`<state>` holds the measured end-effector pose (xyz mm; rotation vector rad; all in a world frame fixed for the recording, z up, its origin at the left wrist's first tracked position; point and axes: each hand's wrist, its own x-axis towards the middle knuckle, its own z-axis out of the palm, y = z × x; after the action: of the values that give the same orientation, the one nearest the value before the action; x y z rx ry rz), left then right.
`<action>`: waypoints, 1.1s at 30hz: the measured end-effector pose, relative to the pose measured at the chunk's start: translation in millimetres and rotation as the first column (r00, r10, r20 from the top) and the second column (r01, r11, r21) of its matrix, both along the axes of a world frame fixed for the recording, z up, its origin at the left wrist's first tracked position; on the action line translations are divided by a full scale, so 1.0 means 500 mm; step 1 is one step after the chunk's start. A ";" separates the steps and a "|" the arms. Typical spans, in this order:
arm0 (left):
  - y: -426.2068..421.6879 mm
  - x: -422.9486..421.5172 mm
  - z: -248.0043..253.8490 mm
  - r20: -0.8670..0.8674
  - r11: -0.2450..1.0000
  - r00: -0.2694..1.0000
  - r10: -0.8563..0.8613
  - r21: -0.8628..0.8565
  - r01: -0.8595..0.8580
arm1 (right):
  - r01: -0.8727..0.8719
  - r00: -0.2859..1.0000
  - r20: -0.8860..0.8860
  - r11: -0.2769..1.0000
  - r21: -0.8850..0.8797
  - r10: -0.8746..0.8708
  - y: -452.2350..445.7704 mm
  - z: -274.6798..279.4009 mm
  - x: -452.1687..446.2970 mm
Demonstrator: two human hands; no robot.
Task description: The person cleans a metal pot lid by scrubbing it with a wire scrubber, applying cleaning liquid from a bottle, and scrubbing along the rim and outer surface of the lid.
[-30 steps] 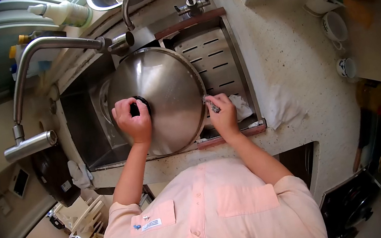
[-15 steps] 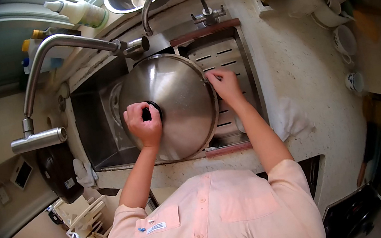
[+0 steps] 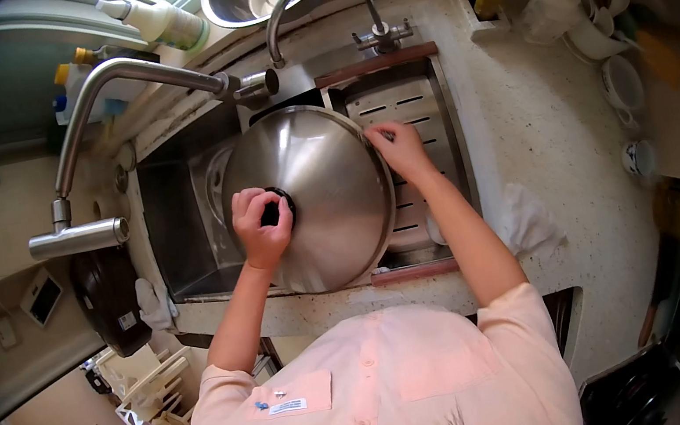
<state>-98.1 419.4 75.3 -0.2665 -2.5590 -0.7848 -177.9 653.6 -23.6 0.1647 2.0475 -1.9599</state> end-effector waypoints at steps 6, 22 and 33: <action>0.010 0.009 0.027 0.166 0.997 0.986 0.025 -0.069 -0.014 | 0.054 0.968 -0.248 0.995 0.086 -0.031 0.053 0.009 0.180; 0.027 0.015 -0.012 0.005 0.976 0.979 0.204 -0.084 -0.203 | 0.100 0.955 -0.298 0.940 0.325 0.001 0.012 -0.004 0.062; 0.025 0.017 -0.011 0.004 0.976 0.979 0.203 -0.086 -0.202 | 0.070 0.973 -0.230 0.966 0.248 -0.011 0.014 -0.012 0.066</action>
<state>-89.6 431.9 69.8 -0.0259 -2.5837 -0.6038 -144.9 660.8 -29.5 0.0388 2.4598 -1.8026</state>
